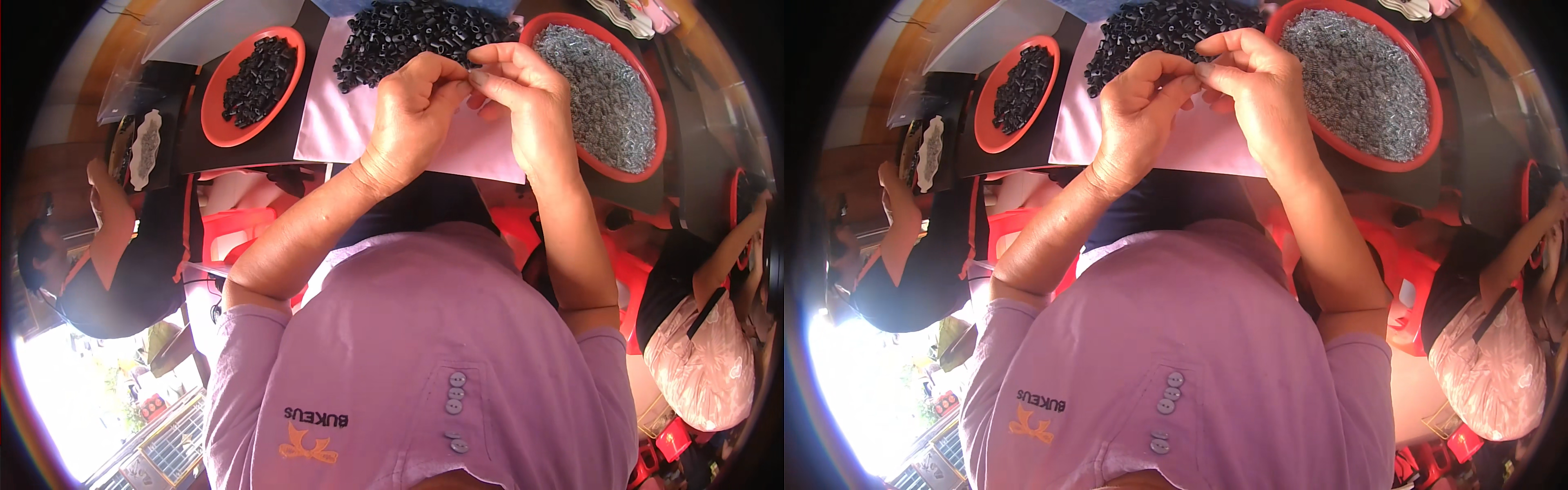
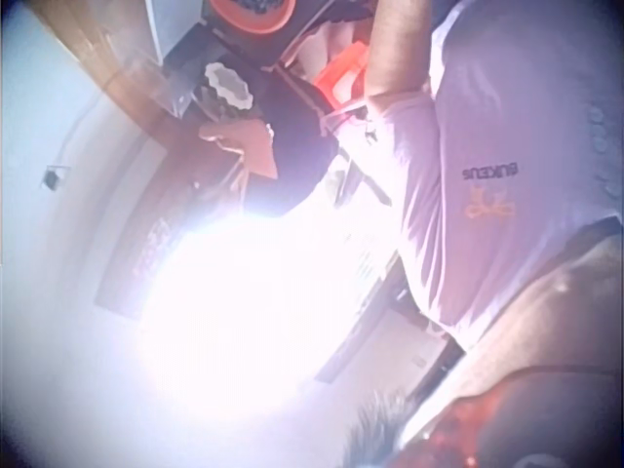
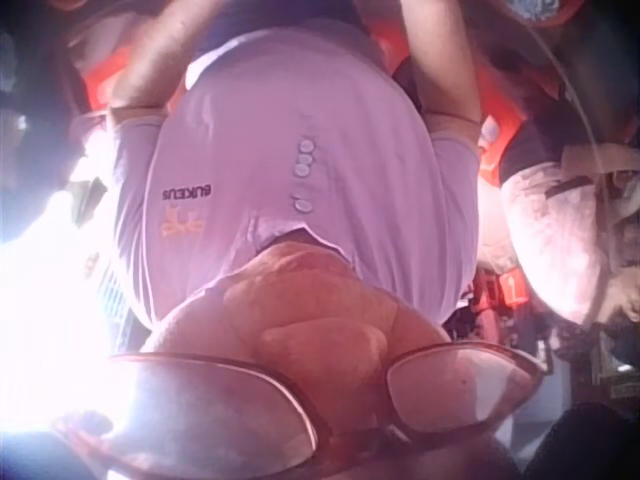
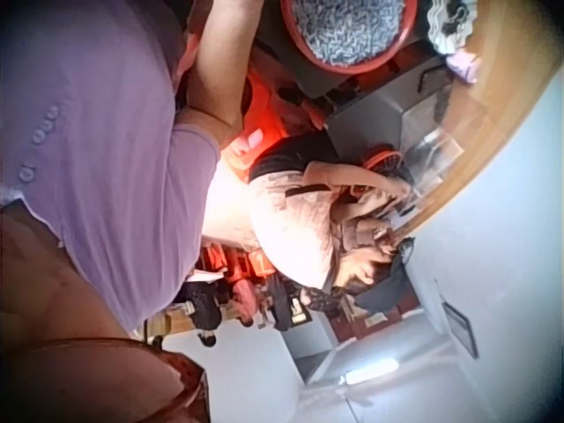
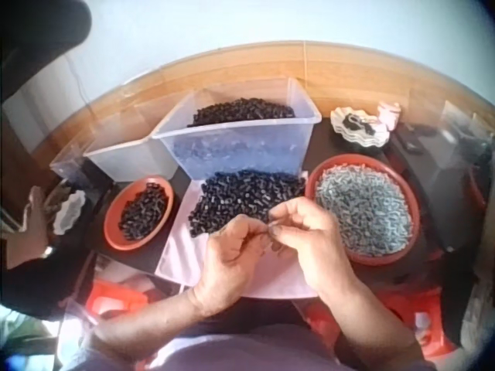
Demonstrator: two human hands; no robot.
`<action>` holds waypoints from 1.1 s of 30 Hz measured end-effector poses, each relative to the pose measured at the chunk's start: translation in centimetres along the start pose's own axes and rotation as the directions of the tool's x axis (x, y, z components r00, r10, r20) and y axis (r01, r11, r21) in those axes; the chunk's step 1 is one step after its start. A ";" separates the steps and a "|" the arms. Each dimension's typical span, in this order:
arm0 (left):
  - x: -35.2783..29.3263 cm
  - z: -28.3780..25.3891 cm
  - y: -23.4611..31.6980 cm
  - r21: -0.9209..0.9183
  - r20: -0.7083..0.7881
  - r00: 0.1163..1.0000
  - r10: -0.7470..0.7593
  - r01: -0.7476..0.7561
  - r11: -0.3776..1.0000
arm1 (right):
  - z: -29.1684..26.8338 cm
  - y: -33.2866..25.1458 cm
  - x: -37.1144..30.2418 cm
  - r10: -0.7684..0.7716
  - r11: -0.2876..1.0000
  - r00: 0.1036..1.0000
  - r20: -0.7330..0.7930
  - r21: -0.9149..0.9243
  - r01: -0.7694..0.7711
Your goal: The person assembles plastic components by inserting small pieces into them by hand.
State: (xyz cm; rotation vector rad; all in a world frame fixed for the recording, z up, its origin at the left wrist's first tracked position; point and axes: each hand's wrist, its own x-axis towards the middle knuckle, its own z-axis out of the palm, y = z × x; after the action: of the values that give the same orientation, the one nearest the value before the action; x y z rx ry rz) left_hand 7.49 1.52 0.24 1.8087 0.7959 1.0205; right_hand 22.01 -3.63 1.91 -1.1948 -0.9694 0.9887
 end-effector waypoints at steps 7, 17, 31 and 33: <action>-1.0 -0.5 0.0 -0.172 -0.002 0.991 -0.136 0.133 0.976 | 0.5 0.8 0.0 0.031 0.998 1.000 0.002 0.050 -0.031; -0.6 -0.1 0.4 -0.214 -0.047 0.998 -0.050 0.038 0.976 | 0.7 1.2 0.3 0.019 0.995 0.999 -0.045 0.100 -0.015; 0.0 -0.9 0.3 -0.341 0.014 0.960 -0.281 0.269 0.901 | 0.0 1.5 -0.2 -0.162 0.965 0.980 -0.117 0.186 0.182; -0.1 -0.5 -0.1 -0.181 0.006 0.973 -0.229 0.226 0.957 | 0.0 1.5 -0.3 -0.206 0.963 0.969 -0.138 0.146 0.225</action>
State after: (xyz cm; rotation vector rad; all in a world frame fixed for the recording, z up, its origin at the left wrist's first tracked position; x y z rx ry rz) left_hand 7.01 1.69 0.26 1.5176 0.8699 0.9254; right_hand 21.82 -3.80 0.35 -0.9803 -0.8849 0.7950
